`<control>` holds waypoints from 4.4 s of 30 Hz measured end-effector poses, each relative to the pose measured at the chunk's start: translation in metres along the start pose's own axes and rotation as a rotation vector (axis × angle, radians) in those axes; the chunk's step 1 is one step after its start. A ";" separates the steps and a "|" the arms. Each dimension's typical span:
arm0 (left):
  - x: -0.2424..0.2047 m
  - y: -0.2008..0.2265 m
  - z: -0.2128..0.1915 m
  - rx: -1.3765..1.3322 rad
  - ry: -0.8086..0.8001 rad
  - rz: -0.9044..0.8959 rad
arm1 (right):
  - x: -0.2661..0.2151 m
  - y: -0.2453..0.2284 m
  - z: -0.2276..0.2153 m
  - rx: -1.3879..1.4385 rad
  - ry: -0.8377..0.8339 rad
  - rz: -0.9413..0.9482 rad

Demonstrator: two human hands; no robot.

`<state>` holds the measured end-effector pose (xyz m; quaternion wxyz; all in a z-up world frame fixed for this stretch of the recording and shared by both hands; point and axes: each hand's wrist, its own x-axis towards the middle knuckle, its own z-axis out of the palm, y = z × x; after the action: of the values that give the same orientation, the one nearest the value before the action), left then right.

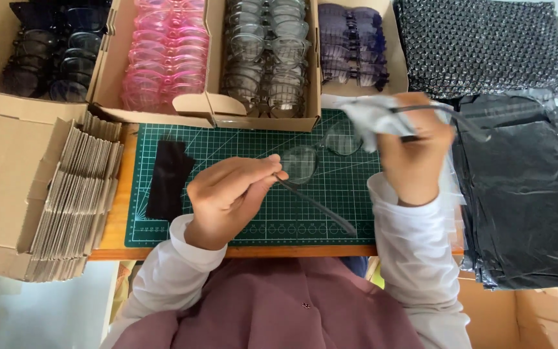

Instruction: The person picks up a pair of eyeglasses from a box and wipes the lenses and frame with a white cloth. The person holds the glasses by the temples and rotates them to clean different sides before placing them back into the box.

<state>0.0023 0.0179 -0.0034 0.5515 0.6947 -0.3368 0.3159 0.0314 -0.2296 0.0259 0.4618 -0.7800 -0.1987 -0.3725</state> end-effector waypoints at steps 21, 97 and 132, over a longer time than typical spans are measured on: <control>-0.004 -0.005 -0.008 0.009 -0.011 0.005 | 0.004 -0.005 -0.017 -0.105 0.106 -0.091; 0.051 -0.049 -0.016 -0.942 0.100 -1.207 | -0.014 0.006 -0.002 0.023 -1.043 0.280; 0.030 0.008 0.046 0.198 0.064 0.281 | -0.028 -0.038 0.031 0.066 0.077 -0.271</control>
<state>0.0157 -0.0320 0.0162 0.4412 0.6813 -0.3799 0.4437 0.0015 -0.1827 0.0170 0.4400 -0.7156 -0.2965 -0.4543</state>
